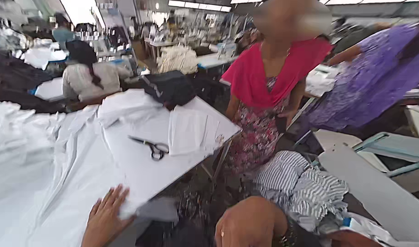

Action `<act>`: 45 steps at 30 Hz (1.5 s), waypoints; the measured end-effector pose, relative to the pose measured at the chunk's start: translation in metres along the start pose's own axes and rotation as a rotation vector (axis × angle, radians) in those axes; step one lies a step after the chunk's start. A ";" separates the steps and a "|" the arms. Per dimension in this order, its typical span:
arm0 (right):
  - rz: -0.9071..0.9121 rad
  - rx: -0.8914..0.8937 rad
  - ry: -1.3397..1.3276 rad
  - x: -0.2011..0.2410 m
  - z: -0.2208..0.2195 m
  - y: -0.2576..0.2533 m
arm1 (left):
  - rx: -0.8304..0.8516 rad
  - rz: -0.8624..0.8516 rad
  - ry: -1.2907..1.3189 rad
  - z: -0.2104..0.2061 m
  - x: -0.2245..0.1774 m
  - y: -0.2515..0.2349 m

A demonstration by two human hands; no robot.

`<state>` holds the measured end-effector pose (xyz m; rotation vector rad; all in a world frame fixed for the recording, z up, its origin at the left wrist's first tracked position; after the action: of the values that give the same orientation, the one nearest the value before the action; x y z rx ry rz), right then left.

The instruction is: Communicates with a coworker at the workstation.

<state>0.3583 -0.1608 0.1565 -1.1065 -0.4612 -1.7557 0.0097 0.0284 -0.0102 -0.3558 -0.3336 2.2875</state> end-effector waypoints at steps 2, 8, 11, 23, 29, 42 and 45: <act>0.077 -0.182 0.093 0.014 0.003 0.001 | -0.039 -0.012 -0.009 -0.002 -0.001 0.002; 0.083 -0.644 0.428 -0.005 0.010 -0.019 | 0.082 0.056 -0.007 0.000 0.000 -0.002; 0.038 -0.663 0.407 -0.051 0.002 -0.043 | 0.075 0.049 -0.008 0.000 -0.001 -0.002; -0.377 -0.591 0.308 -0.139 0.019 -0.107 | 0.042 0.053 0.000 0.000 -0.004 -0.004; -0.670 -0.800 0.378 -0.221 0.045 -0.085 | -0.062 0.020 -0.028 -0.004 -0.002 0.001; -0.904 -0.744 0.507 -0.221 0.056 -0.103 | 0.099 0.063 0.118 0.008 -0.006 -0.003; -0.888 -0.762 0.499 -0.220 0.056 -0.102 | 0.096 0.060 0.126 0.007 -0.005 -0.003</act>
<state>0.3200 0.0419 0.0176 -0.9330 0.0920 -3.0520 0.0126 0.0254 -0.0015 -0.4644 -0.1507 2.3169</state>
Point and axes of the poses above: each hand's wrist, its own y-axis away from the middle knuckle, its own z-axis out of the back of the hand, x = y × z, the point moved 3 cm from there along -y, towards the middle knuckle, and after that the axes turned 12 degrees about -z, right-handed, at the moved point
